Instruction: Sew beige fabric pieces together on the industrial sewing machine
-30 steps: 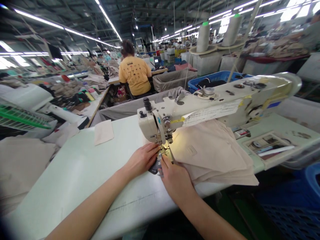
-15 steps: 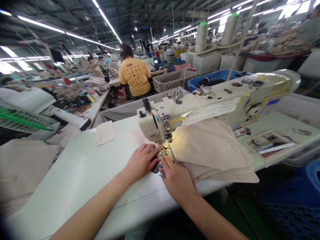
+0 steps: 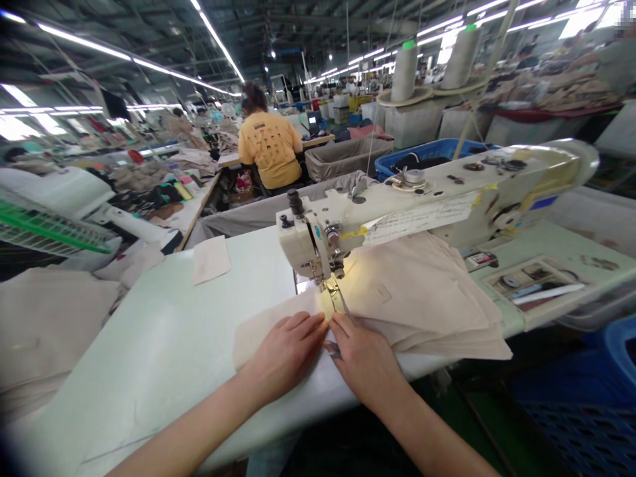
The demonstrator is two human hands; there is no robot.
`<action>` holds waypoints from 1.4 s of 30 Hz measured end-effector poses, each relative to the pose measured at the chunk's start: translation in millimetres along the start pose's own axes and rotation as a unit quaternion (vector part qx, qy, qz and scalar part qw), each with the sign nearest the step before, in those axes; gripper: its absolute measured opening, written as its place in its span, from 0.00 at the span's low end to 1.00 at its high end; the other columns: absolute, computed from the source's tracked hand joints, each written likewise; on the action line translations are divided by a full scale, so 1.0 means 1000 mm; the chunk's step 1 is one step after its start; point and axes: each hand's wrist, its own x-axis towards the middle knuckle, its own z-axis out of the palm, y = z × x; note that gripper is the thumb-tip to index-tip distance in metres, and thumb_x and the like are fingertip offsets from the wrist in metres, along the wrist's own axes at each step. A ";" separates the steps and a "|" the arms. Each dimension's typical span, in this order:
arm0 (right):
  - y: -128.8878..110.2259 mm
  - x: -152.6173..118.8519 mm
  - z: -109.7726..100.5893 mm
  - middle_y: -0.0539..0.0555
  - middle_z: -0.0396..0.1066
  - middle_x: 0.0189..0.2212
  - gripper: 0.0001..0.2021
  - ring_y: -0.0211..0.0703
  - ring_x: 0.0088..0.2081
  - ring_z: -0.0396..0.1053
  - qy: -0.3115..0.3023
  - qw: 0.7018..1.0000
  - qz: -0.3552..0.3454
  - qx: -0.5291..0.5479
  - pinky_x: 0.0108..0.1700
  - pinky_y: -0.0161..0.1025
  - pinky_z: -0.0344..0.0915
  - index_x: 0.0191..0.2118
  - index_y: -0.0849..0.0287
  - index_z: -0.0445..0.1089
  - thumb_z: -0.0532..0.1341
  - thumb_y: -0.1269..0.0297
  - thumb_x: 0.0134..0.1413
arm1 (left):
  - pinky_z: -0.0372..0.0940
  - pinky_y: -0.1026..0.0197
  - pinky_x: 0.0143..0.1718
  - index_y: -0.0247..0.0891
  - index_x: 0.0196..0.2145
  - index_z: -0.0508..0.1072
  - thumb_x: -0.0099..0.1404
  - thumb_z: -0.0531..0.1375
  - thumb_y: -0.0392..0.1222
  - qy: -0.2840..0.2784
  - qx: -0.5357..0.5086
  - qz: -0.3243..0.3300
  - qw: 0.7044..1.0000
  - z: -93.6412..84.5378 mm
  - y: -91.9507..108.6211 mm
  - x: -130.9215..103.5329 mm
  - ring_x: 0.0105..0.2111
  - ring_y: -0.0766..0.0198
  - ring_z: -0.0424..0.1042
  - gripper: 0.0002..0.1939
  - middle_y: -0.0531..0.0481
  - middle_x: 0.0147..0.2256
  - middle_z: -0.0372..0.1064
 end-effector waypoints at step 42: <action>-0.008 0.019 0.015 0.59 0.70 0.60 0.18 0.43 0.41 0.79 0.009 0.998 0.040 -0.037 0.37 0.35 0.75 0.58 0.60 0.71 0.57 0.69 0.64 | 0.71 0.48 0.55 0.36 0.55 0.70 0.74 0.50 0.39 0.125 -0.088 0.011 0.988 0.020 -0.065 0.035 0.54 0.53 0.70 0.16 0.38 0.52 0.70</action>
